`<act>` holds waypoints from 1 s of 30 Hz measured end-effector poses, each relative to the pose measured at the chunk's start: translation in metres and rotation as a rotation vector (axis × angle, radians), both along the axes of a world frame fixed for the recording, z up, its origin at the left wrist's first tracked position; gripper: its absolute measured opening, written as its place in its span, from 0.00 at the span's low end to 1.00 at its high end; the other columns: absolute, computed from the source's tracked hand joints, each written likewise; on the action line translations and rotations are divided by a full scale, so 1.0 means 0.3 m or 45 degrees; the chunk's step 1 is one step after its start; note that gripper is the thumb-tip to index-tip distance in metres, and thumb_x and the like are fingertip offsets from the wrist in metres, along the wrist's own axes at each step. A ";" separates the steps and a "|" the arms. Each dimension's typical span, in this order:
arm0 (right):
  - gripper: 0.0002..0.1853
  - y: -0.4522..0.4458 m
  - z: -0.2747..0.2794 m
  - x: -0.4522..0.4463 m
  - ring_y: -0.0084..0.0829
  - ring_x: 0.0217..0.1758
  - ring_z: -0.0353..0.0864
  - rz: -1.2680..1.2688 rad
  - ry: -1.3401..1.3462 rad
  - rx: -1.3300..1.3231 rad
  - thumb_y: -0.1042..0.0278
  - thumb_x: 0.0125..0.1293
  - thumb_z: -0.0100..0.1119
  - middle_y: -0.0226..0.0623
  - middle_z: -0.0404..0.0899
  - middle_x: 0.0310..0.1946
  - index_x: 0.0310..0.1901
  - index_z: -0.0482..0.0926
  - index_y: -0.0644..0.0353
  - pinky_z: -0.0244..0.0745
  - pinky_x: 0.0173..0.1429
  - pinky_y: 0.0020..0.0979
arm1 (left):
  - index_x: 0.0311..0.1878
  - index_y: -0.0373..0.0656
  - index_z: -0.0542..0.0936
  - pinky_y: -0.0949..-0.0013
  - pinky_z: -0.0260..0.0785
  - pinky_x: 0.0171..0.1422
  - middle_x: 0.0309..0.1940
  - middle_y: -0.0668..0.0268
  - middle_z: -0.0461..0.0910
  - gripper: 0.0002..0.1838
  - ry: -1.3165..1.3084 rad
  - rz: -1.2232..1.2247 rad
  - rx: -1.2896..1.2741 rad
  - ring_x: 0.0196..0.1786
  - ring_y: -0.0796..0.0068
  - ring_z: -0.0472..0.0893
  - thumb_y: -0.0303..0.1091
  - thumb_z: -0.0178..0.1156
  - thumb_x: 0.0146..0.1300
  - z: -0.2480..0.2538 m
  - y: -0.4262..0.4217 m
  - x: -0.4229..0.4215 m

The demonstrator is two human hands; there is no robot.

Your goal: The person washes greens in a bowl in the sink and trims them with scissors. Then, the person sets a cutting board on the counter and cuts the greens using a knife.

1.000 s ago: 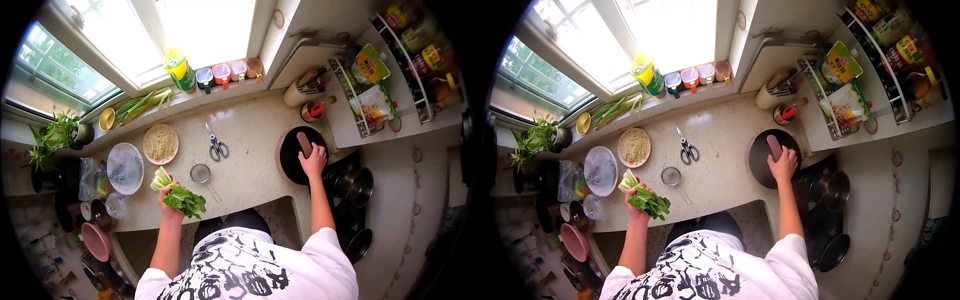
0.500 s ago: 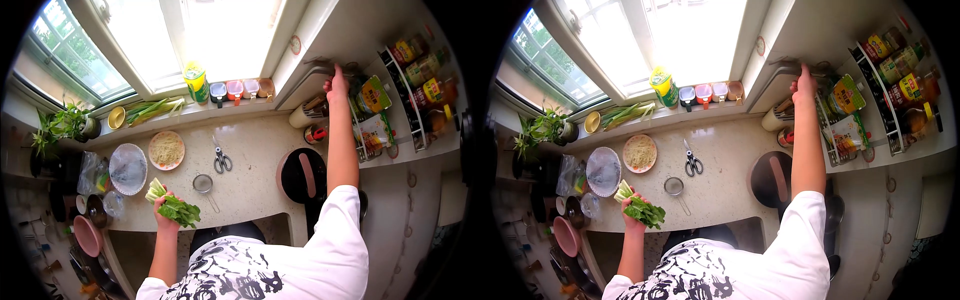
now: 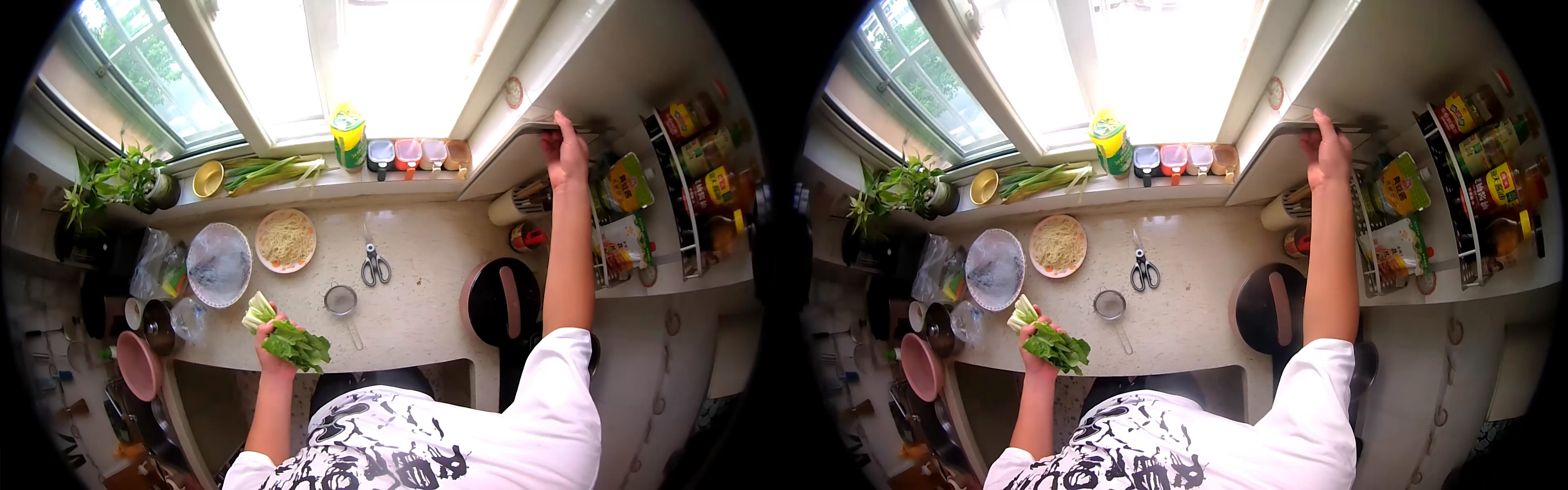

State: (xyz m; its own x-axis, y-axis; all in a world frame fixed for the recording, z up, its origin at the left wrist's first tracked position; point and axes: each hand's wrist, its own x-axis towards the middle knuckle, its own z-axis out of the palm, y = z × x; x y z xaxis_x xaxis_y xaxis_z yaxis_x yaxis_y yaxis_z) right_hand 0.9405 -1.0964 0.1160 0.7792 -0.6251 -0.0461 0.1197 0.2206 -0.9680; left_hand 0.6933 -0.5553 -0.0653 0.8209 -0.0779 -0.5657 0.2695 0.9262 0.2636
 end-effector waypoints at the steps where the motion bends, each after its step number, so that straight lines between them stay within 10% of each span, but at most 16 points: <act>1: 0.11 0.037 0.025 -0.017 0.22 0.29 0.79 0.025 -0.007 -0.023 0.63 0.63 0.72 0.26 0.81 0.31 0.43 0.82 0.56 0.77 0.33 0.26 | 0.66 0.55 0.72 0.57 0.76 0.52 0.40 0.70 0.77 0.26 -0.001 0.013 -0.005 0.39 0.69 0.80 0.33 0.55 0.63 0.001 0.002 0.001; 9: 0.14 0.316 0.213 -0.247 0.20 0.24 0.75 0.267 -0.076 -0.040 0.55 0.66 0.70 0.25 0.75 0.25 0.40 0.82 0.57 0.69 0.26 0.23 | 0.67 0.56 0.71 0.59 0.75 0.51 0.39 0.71 0.77 0.26 0.014 0.201 0.046 0.37 0.70 0.78 0.33 0.54 0.64 0.043 0.086 -0.058; 14: 0.15 0.517 0.307 -0.466 0.22 0.36 0.75 0.333 -0.049 -0.103 0.54 0.66 0.60 0.30 0.74 0.32 0.42 0.78 0.59 0.68 0.41 0.23 | 0.65 0.56 0.75 0.63 0.75 0.52 0.38 0.74 0.78 0.24 -0.038 0.236 0.093 0.38 0.73 0.79 0.35 0.56 0.64 0.030 0.195 -0.140; 18: 0.19 0.638 0.345 -0.606 0.25 0.26 0.74 0.460 0.038 0.043 0.54 0.59 0.56 0.35 0.73 0.27 0.40 0.74 0.65 0.69 0.30 0.26 | 0.65 0.55 0.74 0.61 0.75 0.52 0.38 0.73 0.77 0.24 -0.090 0.280 0.036 0.38 0.71 0.79 0.35 0.56 0.64 0.017 0.310 -0.210; 30: 0.18 1.255 0.077 -1.046 0.21 0.23 0.67 0.933 0.138 0.028 0.58 0.51 0.68 0.29 0.68 0.22 0.29 0.70 0.62 0.62 0.27 0.25 | 0.65 0.54 0.75 0.59 0.75 0.55 0.39 0.71 0.79 0.23 -0.104 0.109 -0.038 0.41 0.69 0.81 0.34 0.56 0.65 -0.131 0.885 -0.465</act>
